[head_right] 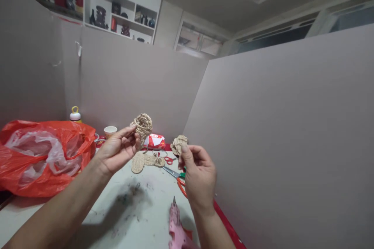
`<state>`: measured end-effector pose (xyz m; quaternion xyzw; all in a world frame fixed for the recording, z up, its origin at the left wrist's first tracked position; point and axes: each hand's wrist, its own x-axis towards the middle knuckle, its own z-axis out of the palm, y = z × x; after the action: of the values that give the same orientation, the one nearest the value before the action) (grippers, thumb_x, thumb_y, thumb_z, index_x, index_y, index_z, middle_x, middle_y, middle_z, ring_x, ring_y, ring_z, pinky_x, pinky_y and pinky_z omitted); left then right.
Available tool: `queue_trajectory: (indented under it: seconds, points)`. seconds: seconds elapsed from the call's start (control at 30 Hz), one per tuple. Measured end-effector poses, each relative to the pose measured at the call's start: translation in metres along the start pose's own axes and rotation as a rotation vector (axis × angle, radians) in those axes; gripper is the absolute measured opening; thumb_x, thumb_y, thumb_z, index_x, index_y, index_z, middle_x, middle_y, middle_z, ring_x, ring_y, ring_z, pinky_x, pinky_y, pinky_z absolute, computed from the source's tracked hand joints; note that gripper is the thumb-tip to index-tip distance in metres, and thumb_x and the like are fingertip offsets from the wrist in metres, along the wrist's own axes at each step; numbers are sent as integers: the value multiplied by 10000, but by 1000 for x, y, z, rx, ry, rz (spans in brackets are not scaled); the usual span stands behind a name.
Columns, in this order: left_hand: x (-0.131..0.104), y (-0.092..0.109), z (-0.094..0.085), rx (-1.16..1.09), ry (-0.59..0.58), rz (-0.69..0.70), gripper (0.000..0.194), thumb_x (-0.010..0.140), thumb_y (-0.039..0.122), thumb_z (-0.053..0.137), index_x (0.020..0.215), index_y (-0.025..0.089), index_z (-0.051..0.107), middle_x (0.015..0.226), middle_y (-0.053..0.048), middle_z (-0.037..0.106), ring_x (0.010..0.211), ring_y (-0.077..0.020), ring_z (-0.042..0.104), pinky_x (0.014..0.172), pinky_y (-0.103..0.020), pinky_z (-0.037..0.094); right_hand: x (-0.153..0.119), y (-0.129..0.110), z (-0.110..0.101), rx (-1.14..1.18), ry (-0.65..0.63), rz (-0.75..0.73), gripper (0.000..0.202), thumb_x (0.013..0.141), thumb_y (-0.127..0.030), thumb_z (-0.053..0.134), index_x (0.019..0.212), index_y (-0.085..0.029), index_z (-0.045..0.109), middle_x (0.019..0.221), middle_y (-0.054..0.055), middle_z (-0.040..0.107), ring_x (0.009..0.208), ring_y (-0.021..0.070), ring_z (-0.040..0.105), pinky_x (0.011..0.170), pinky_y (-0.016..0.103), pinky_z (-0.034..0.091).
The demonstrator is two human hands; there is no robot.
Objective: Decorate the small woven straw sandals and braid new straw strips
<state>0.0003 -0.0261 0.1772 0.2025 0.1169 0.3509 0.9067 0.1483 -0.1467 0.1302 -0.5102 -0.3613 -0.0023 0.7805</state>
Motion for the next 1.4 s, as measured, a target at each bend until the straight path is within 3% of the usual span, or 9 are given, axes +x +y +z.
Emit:
queue_trajectory:
  seconds: [0.2,0.37,0.5,0.63,0.7,0.87,1.0,1.17,1.4]
  points:
    - [5,5,1,19,-11,45,131,829,56,552,711,99,589,625,-24,571,526,-71,556,507,-165,514,-2,-11,-28,115,74,-43,329,817,-338,645,598,-194,447,539,-72,410,441,63,419,411,186,336]
    - [12,7,-2,45,17,92,95,810,59,567,732,106,591,654,-23,590,512,-62,542,500,-167,499,-17,-9,-34,-116,-196,124,277,830,-368,636,650,-195,517,556,-50,501,464,75,473,463,211,394]
    - [16,5,-3,65,18,111,111,800,59,574,699,106,577,612,-5,561,503,-62,535,500,-173,492,0,46,-23,-480,-334,390,253,761,-413,676,870,-212,568,603,-58,554,515,117,549,460,224,430]
    - [17,8,-4,50,12,113,124,794,58,575,681,110,578,604,-2,559,498,-58,531,502,-168,483,32,123,-2,-677,-350,496,250,742,-358,718,777,-143,596,667,-3,604,568,145,584,461,240,442]
    - [18,11,-5,32,18,128,123,782,58,589,672,112,580,602,0,559,496,-56,531,509,-168,483,43,154,9,-751,-370,543,239,810,-347,673,859,-119,621,788,21,638,659,152,615,562,273,506]
    - [22,18,-8,-12,14,163,99,762,51,607,686,113,593,616,4,564,502,-55,535,515,-170,475,52,191,26,-763,-437,581,318,904,-324,568,1176,-158,562,1172,76,589,976,217,611,809,408,528]
    - [23,18,-8,-29,20,155,112,765,55,604,672,116,596,595,13,552,486,-49,518,516,-177,464,50,186,25,-641,-439,535,281,894,-323,581,1112,-144,575,1043,59,625,843,173,629,716,347,539]
    - [23,15,-8,-21,26,142,115,761,65,619,662,120,594,582,17,555,479,-41,506,514,-166,451,39,142,13,-428,-436,463,405,624,-382,791,871,-176,546,590,-64,552,480,113,508,437,221,397]
    - [23,12,-8,13,18,160,110,757,57,608,669,120,591,582,21,554,475,-40,511,507,-164,448,12,74,3,-284,-553,469,351,648,-340,775,923,-170,639,658,-7,637,587,129,571,511,238,459]
